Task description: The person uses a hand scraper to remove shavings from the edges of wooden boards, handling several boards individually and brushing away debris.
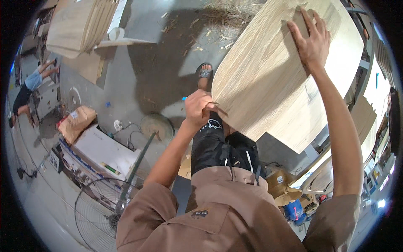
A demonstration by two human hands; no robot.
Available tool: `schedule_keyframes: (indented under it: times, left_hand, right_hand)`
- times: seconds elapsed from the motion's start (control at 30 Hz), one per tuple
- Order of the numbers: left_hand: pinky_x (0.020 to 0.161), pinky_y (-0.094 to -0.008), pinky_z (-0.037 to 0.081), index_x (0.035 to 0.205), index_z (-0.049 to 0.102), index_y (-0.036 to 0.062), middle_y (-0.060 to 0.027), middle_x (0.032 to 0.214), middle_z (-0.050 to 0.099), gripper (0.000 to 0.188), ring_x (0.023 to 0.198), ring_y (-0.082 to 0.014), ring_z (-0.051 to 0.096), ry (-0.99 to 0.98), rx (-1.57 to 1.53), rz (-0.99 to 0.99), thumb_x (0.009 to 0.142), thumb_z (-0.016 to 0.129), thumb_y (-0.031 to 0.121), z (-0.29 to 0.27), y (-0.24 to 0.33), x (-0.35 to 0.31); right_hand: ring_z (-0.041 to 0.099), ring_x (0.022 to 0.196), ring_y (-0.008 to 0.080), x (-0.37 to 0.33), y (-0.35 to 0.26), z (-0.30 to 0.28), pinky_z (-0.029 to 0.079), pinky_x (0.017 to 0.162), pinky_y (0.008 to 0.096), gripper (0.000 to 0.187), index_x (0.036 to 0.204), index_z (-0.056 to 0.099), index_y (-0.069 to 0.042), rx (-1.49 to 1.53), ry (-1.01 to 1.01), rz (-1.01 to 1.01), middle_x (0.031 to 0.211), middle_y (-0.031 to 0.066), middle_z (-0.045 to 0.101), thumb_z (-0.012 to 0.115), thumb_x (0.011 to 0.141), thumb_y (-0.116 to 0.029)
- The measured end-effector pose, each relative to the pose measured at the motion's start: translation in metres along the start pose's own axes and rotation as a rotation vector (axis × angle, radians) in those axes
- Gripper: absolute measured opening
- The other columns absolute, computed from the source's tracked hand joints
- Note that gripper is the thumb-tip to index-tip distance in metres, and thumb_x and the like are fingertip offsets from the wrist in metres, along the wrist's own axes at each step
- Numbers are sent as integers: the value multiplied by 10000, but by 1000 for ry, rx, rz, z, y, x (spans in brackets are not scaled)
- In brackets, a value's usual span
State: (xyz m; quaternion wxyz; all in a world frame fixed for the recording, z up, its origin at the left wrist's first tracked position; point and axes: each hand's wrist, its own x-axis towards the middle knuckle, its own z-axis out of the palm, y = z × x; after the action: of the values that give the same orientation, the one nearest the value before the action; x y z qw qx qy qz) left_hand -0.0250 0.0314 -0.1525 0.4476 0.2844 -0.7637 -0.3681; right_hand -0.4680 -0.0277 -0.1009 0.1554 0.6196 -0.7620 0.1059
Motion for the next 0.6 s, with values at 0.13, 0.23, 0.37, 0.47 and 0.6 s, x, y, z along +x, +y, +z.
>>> schedule_keyframes:
  times: [0.13, 0.23, 0.37, 0.47, 0.6]
  left_hand:
    - [598, -398, 521, 972, 668, 86, -94, 851, 700, 177, 679, -312, 666, -104, 52, 16, 990, 776, 226, -13, -24, 53]
    - [589, -402, 520, 970, 672, 91, -67, 856, 700, 189, 686, -289, 668, -194, 19, 113, 964, 801, 230, -3, -43, 110]
    - [591, -397, 531, 938, 676, 95, -47, 848, 684, 217, 730, -281, 683, -400, -20, 163, 859, 858, 181, 25, -72, 186]
    - [601, -403, 537, 923, 685, 90, -53, 840, 679, 207, 734, -291, 681, -406, -75, 243, 824, 864, 126, 66, -93, 247]
    - [686, -431, 583, 965, 714, 74, -88, 888, 726, 168, 817, -330, 726, -397, -93, 277, 839, 826, 56, 126, -128, 325]
  right_hand:
    - [343, 1633, 347, -2, -14, -12, 241, 1367, 571, 804, 1643, 537, -372, 9, -78, 63, 1720, 78, 447, 541, 991, -843]
    - [294, 1654, 365, -1, -17, -18, 200, 1368, 612, 824, 1661, 501, -385, 17, -129, 100, 1742, 80, 407, 527, 986, -857]
    - [232, 1681, 329, 3, -26, -29, 127, 1386, 600, 871, 1688, 438, -406, 17, -268, 170, 1787, 70, 318, 528, 965, -883]
    - [178, 1697, 309, 6, -25, -39, 46, 1396, 569, 897, 1692, 429, -414, 16, -337, 208, 1810, 58, 279, 525, 946, -903]
    - [220, 1685, 333, 10, -31, -46, 77, 1389, 594, 845, 1641, 523, -396, 92, -309, 276, 1788, 76, 328, 591, 940, -861]
